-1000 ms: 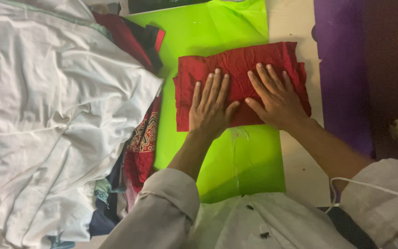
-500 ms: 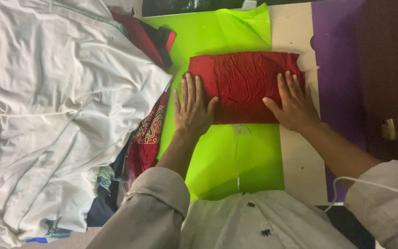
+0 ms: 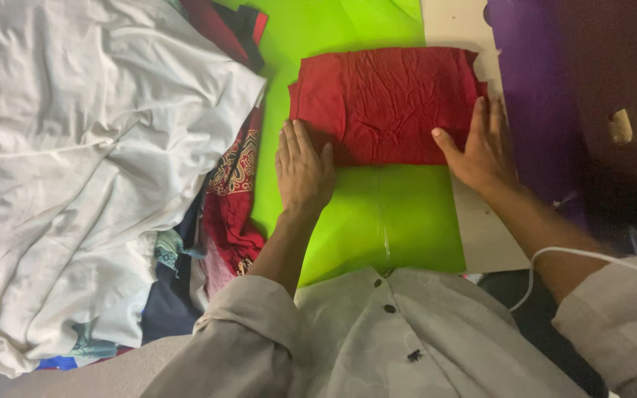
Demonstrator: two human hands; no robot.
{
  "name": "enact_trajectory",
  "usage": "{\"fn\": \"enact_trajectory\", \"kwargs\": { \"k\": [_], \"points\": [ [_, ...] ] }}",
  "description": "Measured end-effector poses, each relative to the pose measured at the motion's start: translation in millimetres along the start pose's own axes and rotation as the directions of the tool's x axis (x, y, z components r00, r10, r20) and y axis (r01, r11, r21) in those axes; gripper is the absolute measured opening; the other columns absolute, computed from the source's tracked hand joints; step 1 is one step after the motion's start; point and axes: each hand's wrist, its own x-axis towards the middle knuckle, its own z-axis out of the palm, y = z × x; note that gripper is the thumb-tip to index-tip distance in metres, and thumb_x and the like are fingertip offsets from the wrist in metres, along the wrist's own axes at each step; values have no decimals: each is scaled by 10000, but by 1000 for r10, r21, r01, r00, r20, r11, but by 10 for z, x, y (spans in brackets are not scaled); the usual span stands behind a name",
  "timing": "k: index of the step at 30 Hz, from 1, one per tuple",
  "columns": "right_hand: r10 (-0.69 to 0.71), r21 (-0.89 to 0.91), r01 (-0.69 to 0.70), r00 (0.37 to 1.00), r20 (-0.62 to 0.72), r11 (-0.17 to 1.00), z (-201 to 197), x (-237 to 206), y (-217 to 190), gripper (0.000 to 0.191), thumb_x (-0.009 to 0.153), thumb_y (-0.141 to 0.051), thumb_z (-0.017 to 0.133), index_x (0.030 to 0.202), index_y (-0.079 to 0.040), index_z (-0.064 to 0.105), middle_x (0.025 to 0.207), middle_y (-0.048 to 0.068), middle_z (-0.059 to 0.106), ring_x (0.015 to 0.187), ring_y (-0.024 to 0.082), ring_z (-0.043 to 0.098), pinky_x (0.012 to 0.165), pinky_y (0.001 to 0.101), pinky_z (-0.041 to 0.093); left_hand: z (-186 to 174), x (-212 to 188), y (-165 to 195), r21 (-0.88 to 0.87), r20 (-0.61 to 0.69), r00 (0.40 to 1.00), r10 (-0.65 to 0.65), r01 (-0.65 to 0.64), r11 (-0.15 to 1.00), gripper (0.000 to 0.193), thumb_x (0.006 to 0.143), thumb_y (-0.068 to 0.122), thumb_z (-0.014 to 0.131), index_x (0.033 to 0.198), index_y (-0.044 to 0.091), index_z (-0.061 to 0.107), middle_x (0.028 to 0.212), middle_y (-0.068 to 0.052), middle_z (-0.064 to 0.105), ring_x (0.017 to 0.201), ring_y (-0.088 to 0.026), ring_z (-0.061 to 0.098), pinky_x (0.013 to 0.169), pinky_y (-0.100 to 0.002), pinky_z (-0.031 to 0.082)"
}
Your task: The person folds an orange floral garment on a green mat on the bed, smooths it, and places it into an open suitcase. They then fold a pair of red pants, smoothing and folding it into a compact rectangle, and begin folding a white shirt.
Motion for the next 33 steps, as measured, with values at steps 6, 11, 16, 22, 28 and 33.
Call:
{"fn": "enact_trajectory", "kwargs": {
  "k": [6,11,16,22,28,33],
  "points": [
    [74,75,-70,996,-45,995,82,33,-152,1009,957,-630,658,1620,24,269,1567,291,333,1474,440,343,1198,587,346,-49,304,32,-222,72,936,-346,353,909,866,901,544,655,1484,-43,398,1459,-263,518,1265,-444,543,1079,-526,435],
    [41,199,-24,996,-82,980,41,264,-261,1106,829,-582,825,1563,49,290,1523,311,381,1404,442,413,1128,539,388,-29,591,-27,-320,292,859,-421,502,804,1048,789,689,769,1399,-90,423,1265,-324,618,1168,-426,618,999,-512,501],
    [181,400,-225,973,146,889,-219,286,-315,947,774,-407,848,1511,8,423,1407,246,589,1276,372,617,1078,454,508,30,758,-80,-467,484,786,-385,604,645,799,746,582,857,1006,-147,655,863,-214,696,727,-295,677,628,-413,546],
    [246,586,-330,944,221,740,-373,130,-436,899,793,-230,849,1515,2,366,1385,228,551,1210,320,646,1017,425,561,-7,786,-121,-424,708,628,-325,745,515,534,711,428,878,821,-56,683,696,-126,706,538,-257,672,496,-385,548],
    [204,702,-330,944,260,631,-416,16,-512,790,777,-50,769,1479,-45,406,1325,188,628,1148,290,705,938,391,594,-305,686,-3,-8,467,828,-311,355,935,777,760,455,855,1238,-72,544,1090,-219,678,1034,-396,667,874,-505,547],
    [130,739,-265,963,236,620,-453,5,-573,714,783,-21,758,1438,-44,474,1323,171,647,1149,284,708,932,402,586,-365,691,397,33,127,958,-257,255,966,974,829,433,804,1508,-33,283,1459,-265,444,1380,-433,433,1025,-580,449]
  ]
}}
